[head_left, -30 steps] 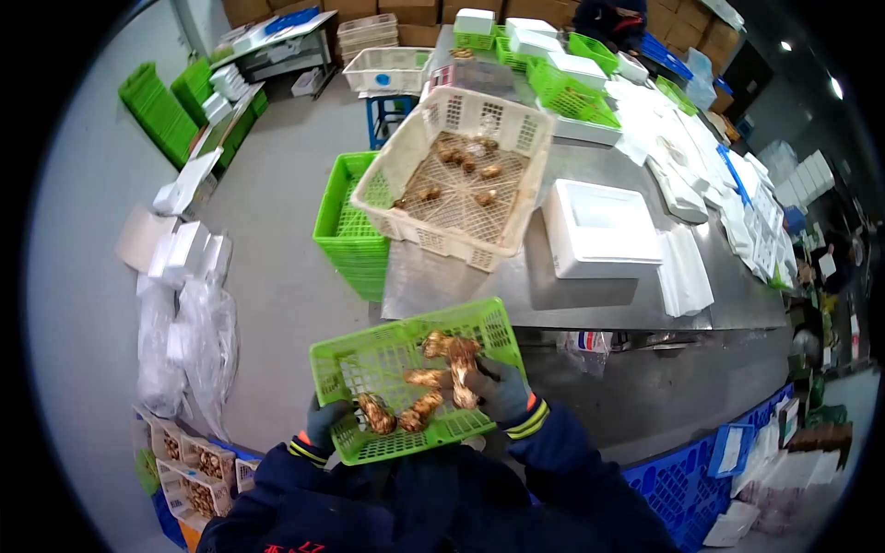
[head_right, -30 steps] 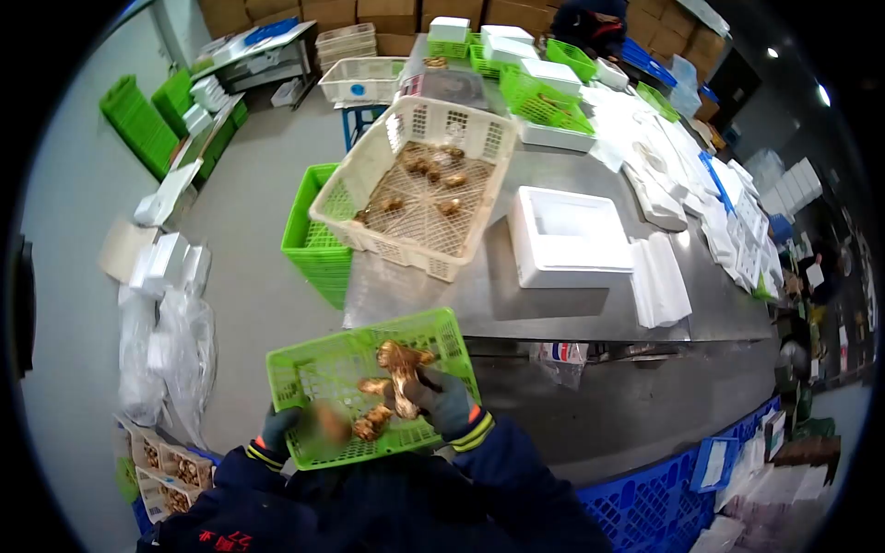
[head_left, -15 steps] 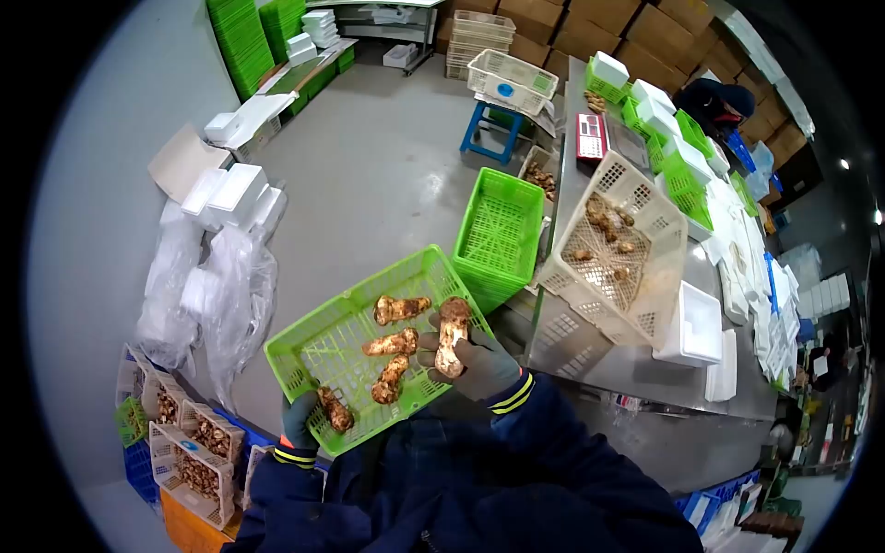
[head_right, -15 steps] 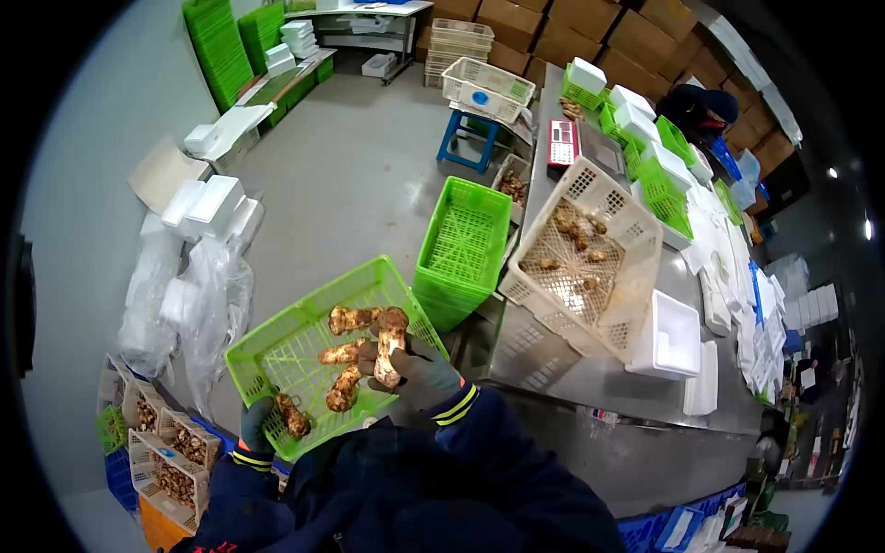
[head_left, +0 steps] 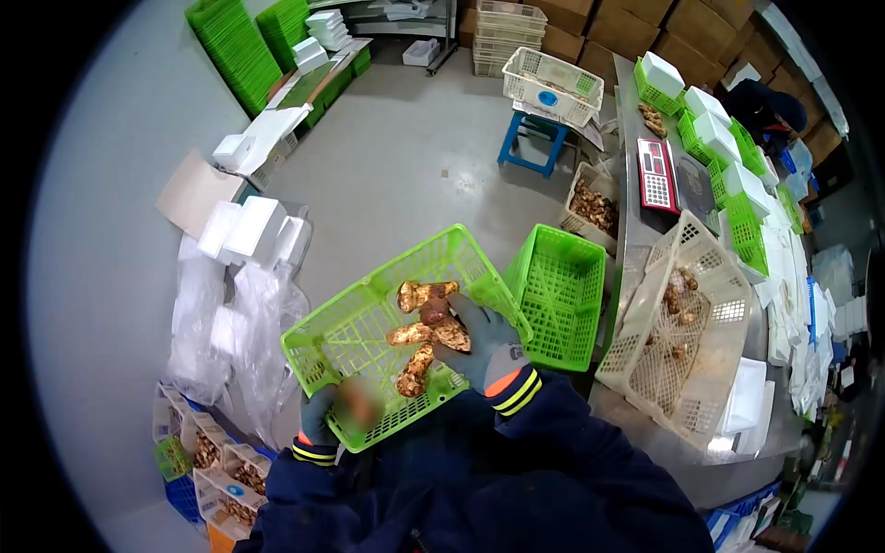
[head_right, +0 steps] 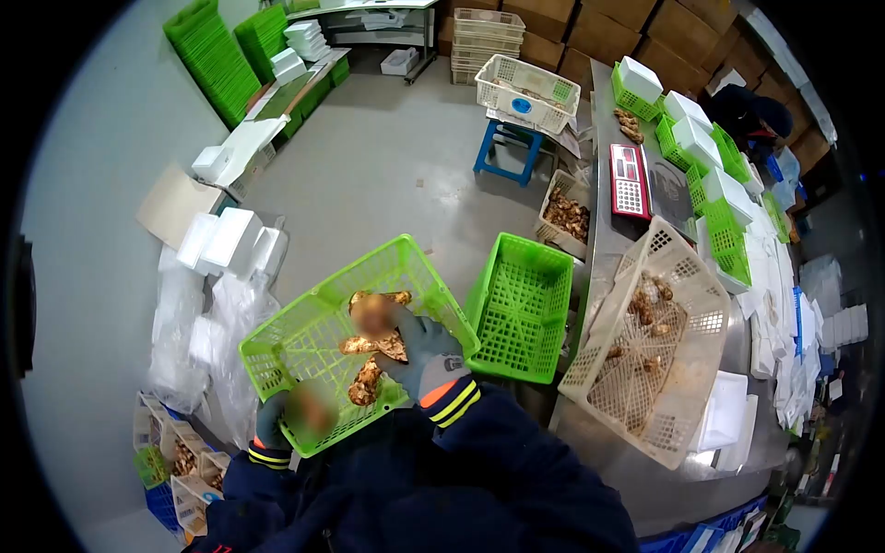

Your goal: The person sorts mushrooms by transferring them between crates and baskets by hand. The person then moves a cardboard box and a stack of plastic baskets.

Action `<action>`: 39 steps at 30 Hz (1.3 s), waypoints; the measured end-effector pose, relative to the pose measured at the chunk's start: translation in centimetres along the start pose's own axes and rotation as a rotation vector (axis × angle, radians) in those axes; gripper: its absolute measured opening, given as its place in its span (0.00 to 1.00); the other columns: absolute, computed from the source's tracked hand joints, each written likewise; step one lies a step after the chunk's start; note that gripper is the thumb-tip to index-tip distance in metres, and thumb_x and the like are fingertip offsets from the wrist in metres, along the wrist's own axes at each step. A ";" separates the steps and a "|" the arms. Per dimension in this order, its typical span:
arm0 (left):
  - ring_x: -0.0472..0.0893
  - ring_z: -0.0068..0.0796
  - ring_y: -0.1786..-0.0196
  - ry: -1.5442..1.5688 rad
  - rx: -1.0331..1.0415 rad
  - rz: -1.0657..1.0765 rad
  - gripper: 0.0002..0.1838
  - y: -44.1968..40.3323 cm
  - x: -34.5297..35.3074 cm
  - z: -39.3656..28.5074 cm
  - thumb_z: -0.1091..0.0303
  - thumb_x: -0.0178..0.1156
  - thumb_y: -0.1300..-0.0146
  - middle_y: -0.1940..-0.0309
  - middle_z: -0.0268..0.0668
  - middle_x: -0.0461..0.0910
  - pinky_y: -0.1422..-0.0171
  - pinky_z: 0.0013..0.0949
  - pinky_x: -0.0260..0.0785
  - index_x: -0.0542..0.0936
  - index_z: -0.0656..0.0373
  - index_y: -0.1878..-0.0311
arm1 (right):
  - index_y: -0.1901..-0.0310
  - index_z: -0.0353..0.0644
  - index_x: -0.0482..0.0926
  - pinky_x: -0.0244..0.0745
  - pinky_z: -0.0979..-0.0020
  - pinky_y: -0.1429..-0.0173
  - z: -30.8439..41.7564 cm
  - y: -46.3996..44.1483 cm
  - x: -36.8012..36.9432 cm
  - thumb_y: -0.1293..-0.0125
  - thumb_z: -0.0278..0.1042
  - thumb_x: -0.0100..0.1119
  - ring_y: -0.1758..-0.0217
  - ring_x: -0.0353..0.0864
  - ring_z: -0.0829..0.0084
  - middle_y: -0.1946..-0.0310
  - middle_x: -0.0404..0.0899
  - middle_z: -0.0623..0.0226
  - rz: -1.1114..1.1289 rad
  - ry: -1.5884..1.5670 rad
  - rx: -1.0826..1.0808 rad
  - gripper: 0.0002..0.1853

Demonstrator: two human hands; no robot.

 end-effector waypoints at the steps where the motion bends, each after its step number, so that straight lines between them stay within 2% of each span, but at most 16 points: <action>1: 0.80 0.39 0.63 0.026 -0.027 0.015 0.21 -1.1 0.1 -0.9 0.68 0.50 0.44 0.61 0.46 0.78 0.59 0.38 0.76 0.69 0.67 0.47 | 0.40 0.44 0.65 0.69 0.56 0.48 0.1 -1.7 0.1 0.50 0.47 0.66 0.52 0.73 0.50 0.54 0.75 0.53 -0.006 -0.001 -0.012 0.36; 8: 0.80 0.39 0.60 -0.023 -0.021 0.046 0.20 -11.0 1.7 -6.4 0.68 0.50 0.42 0.59 0.46 0.78 0.57 0.37 0.76 0.70 0.67 0.47 | 0.39 0.44 0.64 0.67 0.57 0.41 -2.8 -12.8 4.2 0.44 0.48 0.60 0.46 0.72 0.48 0.47 0.72 0.49 0.087 0.118 0.100 0.33; 10: 0.80 0.38 0.60 -0.153 -0.001 0.185 0.20 -15.3 0.0 -7.4 0.68 0.49 0.40 0.59 0.46 0.78 0.58 0.35 0.76 0.70 0.69 0.47 | 0.39 0.44 0.65 0.65 0.58 0.38 -3.0 -15.6 3.3 0.44 0.47 0.61 0.44 0.71 0.48 0.47 0.72 0.49 0.038 -0.092 0.111 0.32; 11: 0.80 0.37 0.60 -0.093 -0.001 0.167 0.20 -17.0 0.7 -8.5 0.68 0.49 0.40 0.59 0.46 0.78 0.58 0.35 0.76 0.70 0.69 0.47 | 0.42 0.39 0.68 0.71 0.59 0.45 -3.7 -16.5 2.1 0.42 0.41 0.60 0.48 0.74 0.51 0.51 0.74 0.48 -0.262 -0.065 -0.041 0.27; 12: 0.80 0.37 0.61 -0.037 0.002 0.151 0.20 -19.1 1.3 -9.9 0.67 0.49 0.40 0.59 0.45 0.78 0.59 0.34 0.76 0.70 0.69 0.47 | 0.46 0.37 0.72 0.72 0.63 0.46 -6.4 -16.8 1.3 0.41 0.37 0.60 0.50 0.77 0.56 0.53 0.77 0.49 -0.445 -0.303 0.037 0.23; 14: 0.80 0.35 0.62 -0.084 -0.020 0.158 0.21 -23.0 1.5 -11.7 0.67 0.51 0.41 0.60 0.45 0.78 0.60 0.34 0.76 0.69 0.68 0.46 | 0.47 0.31 0.72 0.73 0.68 0.49 -11.6 -16.1 -1.2 0.40 0.35 0.58 0.53 0.79 0.64 0.55 0.78 0.49 -0.626 -0.357 0.435 0.22; 16: 0.80 0.34 0.64 -0.044 -0.052 0.196 0.21 -27.0 2.3 -13.0 0.68 0.52 0.41 0.62 0.43 0.78 0.61 0.34 0.76 0.69 0.68 0.46 | 0.46 0.30 0.70 0.73 0.66 0.48 -18.8 -13.4 -0.1 0.40 0.36 0.57 0.54 0.79 0.61 0.55 0.77 0.47 -0.670 -0.384 0.619 0.24; 18: 0.80 0.33 0.65 -0.072 -0.120 0.275 0.21 -30.2 3.8 -14.7 0.68 0.53 0.42 0.63 0.43 0.77 0.62 0.34 0.76 0.68 0.67 0.45 | 0.44 0.33 0.69 0.73 0.63 0.46 -22.1 -9.9 2.1 0.42 0.39 0.58 0.52 0.78 0.56 0.54 0.76 0.46 -0.465 0.227 0.721 0.26; 20: 0.80 0.33 0.66 -0.093 -0.174 0.354 0.21 -33.1 6.2 -15.2 0.67 0.53 0.42 0.62 0.43 0.77 0.63 0.33 0.75 0.68 0.67 0.46 | 0.44 0.37 0.69 0.71 0.58 0.44 -22.2 -7.4 5.0 0.45 0.42 0.60 0.50 0.76 0.51 0.51 0.74 0.46 0.020 0.274 1.110 0.28; 21: 0.80 0.33 0.67 -0.133 -0.079 0.373 0.22 -34.8 6.9 -15.6 0.66 0.54 0.42 0.62 0.44 0.77 0.63 0.33 0.75 0.68 0.68 0.45 | 0.44 0.37 0.69 0.71 0.58 0.44 -22.5 -6.9 5.5 0.45 0.42 0.60 0.50 0.76 0.51 0.51 0.74 0.46 0.009 0.264 1.136 0.28; 24: 0.79 0.34 0.70 -0.135 -0.186 0.469 0.18 -39.7 8.6 -14.2 0.65 0.54 0.41 0.66 0.42 0.77 0.67 0.33 0.74 0.70 0.67 0.51 | 0.45 0.42 0.71 0.71 0.56 0.45 -25.3 -4.4 7.5 0.47 0.42 0.61 0.48 0.75 0.51 0.50 0.74 0.49 -0.020 0.283 1.289 0.27; 26: 0.77 0.34 0.74 -0.057 -0.267 0.587 0.14 -41.9 11.5 -13.2 0.63 0.55 0.39 0.72 0.40 0.75 0.71 0.35 0.72 0.72 0.65 0.58 | 0.47 0.44 0.73 0.71 0.57 0.45 -24.9 -4.0 6.3 0.47 0.40 0.61 0.48 0.75 0.51 0.51 0.75 0.50 -0.271 0.372 1.193 0.24; 28: 0.75 0.36 0.77 -0.061 -0.312 0.586 0.13 -43.3 15.1 -12.7 0.60 0.54 0.38 0.76 0.38 0.73 0.73 0.38 0.70 0.71 0.63 0.64 | 0.50 0.44 0.76 0.72 0.58 0.46 -26.8 -2.0 7.5 0.48 0.40 0.61 0.50 0.76 0.52 0.53 0.76 0.50 -0.139 0.233 1.336 0.22; 35: 0.75 0.40 0.69 -0.131 -0.461 0.750 0.19 -48.3 24.8 -10.6 0.53 0.54 0.39 0.72 0.42 0.73 0.65 0.42 0.68 0.72 0.63 0.65 | 0.54 0.41 0.77 0.73 0.59 0.49 -25.9 -3.0 6.8 0.49 0.39 0.61 0.53 0.78 0.52 0.58 0.79 0.50 -0.045 0.092 1.457 0.20; 37: 0.70 0.40 0.63 -0.169 -0.479 0.849 0.25 -49.4 27.4 -9.9 0.45 0.50 0.41 0.69 0.42 0.71 0.55 0.41 0.63 0.73 0.64 0.62 | 0.56 0.40 0.77 0.74 0.57 0.51 -26.5 -2.6 7.8 0.49 0.36 0.60 0.55 0.78 0.51 0.59 0.79 0.49 -0.026 0.080 1.461 0.18; 39: 0.75 0.40 0.62 -0.247 -0.417 0.837 0.22 -51.1 30.5 -10.2 0.52 0.52 0.40 0.65 0.44 0.75 0.55 0.40 0.69 0.74 0.66 0.58 | 0.59 0.39 0.76 0.74 0.56 0.52 -26.6 -3.2 8.0 0.51 0.33 0.58 0.56 0.78 0.50 0.60 0.78 0.47 -0.035 0.059 1.448 0.16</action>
Point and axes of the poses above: each hand's wrist, its own y-axis away from the middle knuckle, its own x-axis out of the palm, z = x × y, the point moved 7 cm from there along -y, towards the middle knuckle
